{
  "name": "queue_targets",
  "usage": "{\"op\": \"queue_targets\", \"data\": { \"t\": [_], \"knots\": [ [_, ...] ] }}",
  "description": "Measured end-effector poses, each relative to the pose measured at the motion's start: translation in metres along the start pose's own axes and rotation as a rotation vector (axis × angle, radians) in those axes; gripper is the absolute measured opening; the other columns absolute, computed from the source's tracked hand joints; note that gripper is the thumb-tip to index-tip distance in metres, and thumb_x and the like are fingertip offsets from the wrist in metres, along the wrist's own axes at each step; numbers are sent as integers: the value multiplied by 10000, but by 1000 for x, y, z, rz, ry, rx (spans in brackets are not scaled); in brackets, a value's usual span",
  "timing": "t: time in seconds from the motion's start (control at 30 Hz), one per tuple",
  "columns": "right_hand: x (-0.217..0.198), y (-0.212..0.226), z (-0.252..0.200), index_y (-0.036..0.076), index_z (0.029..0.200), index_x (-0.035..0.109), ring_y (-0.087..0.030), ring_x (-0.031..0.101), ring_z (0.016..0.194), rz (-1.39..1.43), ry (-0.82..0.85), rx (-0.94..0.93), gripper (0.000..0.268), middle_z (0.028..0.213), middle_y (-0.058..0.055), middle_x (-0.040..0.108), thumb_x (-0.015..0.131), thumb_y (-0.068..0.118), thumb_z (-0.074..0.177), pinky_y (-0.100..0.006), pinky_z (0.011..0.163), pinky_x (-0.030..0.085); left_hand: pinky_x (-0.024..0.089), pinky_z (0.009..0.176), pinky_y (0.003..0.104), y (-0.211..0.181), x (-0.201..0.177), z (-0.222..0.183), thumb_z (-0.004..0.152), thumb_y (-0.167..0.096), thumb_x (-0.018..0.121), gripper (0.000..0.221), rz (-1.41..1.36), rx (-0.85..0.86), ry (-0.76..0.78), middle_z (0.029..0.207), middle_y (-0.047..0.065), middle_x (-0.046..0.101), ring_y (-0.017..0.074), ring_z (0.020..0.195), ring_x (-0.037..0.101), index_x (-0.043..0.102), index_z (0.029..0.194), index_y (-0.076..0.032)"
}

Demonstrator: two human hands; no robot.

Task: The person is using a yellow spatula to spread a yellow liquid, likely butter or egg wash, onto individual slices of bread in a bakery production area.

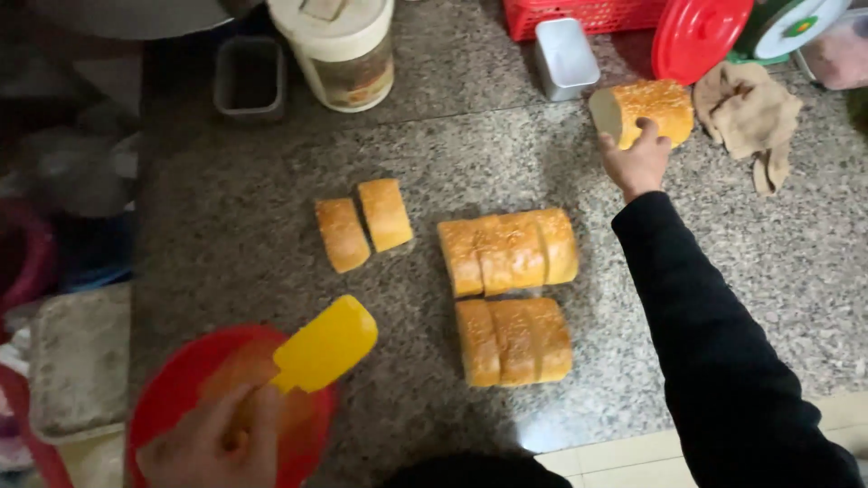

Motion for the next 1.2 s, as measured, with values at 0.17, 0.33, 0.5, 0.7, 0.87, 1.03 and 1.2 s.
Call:
{"op": "queue_targets", "data": {
  "t": [0.17,0.33,0.5,0.7,0.87,1.03,1.2],
  "knots": [
    [-14,13,-4,184,1596,501,-593,543,1310,-98,128,124,737,1443,-265,417,707,528,978,-588,1192,429,437,630,416,-44,26,5,1001,-522,803,319,190,-118,235,582,-15,673,196,558,596,918,952,-229],
    [9,16,-5,139,1363,589,-556,468,1283,-140,-19,-30,538,1359,-259,451,749,490,987,-623,1114,425,435,815,408,-73,20,8,992,-401,855,199,154,-188,217,622,-37,688,153,641,624,922,967,-216],
    [17,64,-26,93,1110,671,-482,533,1232,-348,-177,-312,560,1356,-271,546,717,651,1099,-637,816,541,502,922,443,-82,20,5,974,-377,882,193,130,-237,197,614,-32,707,143,651,660,918,937,-191],
    [47,88,-15,63,1709,268,-608,478,1477,-360,224,-110,1149,1617,-418,437,742,843,1011,-774,1167,422,459,953,406,-84,21,11,1036,-411,777,229,210,-359,300,736,-45,831,147,758,742,938,1014,-251],
    [38,97,-17,102,1780,114,-536,440,1577,-345,284,-7,1175,1719,-358,411,873,565,1012,-743,1257,358,479,820,392,-92,7,15,1022,-333,799,190,132,-290,234,727,-21,821,154,602,672,925,1018,-191],
    [-10,87,-35,170,1787,150,-457,624,1432,61,330,168,1087,1683,-238,471,906,293,1015,-661,1242,488,440,976,432,-56,5,1,1052,-354,784,196,165,-367,236,826,-51,845,167,710,690,931,1039,-225],
    [-62,59,-63,267,1806,148,-61,729,1223,1085,277,228,1057,1532,45,695,801,269,975,-258,972,606,520,653,410,-30,-17,-1,1053,-421,803,265,169,-301,203,674,93,730,248,596,681,931,1091,-192]
  ]
}}
Point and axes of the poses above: each hand's wrist, its own z-axis towards the middle knuckle, its own x-axis out of the palm, y = z × x, the point moved 10 cm from there along z, towards the middle knuckle
